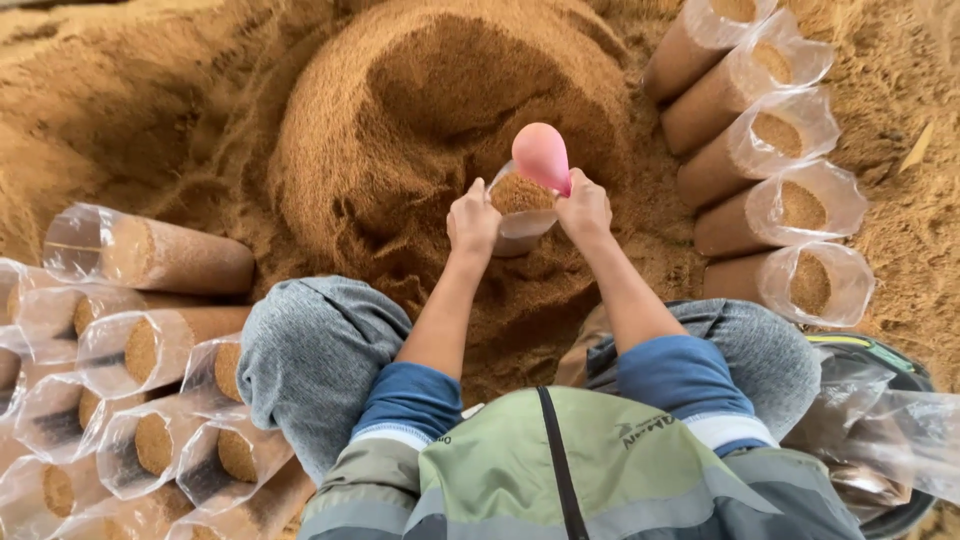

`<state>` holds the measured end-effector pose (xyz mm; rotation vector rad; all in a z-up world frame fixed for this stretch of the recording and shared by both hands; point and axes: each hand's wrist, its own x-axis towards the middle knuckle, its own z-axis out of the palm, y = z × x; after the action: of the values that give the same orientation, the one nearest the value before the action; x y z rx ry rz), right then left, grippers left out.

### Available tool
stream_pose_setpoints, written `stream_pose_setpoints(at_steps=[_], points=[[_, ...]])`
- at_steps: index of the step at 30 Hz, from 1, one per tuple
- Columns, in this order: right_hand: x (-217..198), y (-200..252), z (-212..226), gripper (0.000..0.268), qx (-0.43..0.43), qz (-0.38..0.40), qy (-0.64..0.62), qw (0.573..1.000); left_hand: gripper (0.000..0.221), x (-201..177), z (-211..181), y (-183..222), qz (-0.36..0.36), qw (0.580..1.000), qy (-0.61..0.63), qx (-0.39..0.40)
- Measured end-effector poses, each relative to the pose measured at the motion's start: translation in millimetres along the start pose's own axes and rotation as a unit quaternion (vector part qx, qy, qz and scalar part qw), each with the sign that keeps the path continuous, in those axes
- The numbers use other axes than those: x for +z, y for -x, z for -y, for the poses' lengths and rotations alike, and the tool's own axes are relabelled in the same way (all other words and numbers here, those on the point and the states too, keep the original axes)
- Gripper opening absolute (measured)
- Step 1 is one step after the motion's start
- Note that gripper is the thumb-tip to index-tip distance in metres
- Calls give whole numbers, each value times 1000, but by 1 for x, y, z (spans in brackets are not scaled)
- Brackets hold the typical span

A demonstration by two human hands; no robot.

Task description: Filling plastic bags with a granular substrate using a small hand scoop at a fast pace.

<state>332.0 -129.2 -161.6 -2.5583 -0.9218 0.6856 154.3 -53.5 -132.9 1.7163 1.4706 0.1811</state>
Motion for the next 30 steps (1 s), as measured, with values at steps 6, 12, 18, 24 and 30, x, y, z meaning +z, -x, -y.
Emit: stream_pose_setpoints(at_steps=[6,12,18,24,30], points=[[-21,19,14,23,-2,-24,-16,1000,46,-1,-6,6,-29,999,-13,18],[3,-8,0,27,6,-8,11,1000,44,8,1,-7,7,999,-39,-16],[-20,21,11,23,-5,-33,9,999,40,3,-3,3,-32,999,-32,-13],[-6,0,0,30,8,2,47,999,54,19,13,-19,26,998,-49,-23],[-11,-1,9,23,-22,-31,48,998,38,23,11,-26,-51,993,-96,41]])
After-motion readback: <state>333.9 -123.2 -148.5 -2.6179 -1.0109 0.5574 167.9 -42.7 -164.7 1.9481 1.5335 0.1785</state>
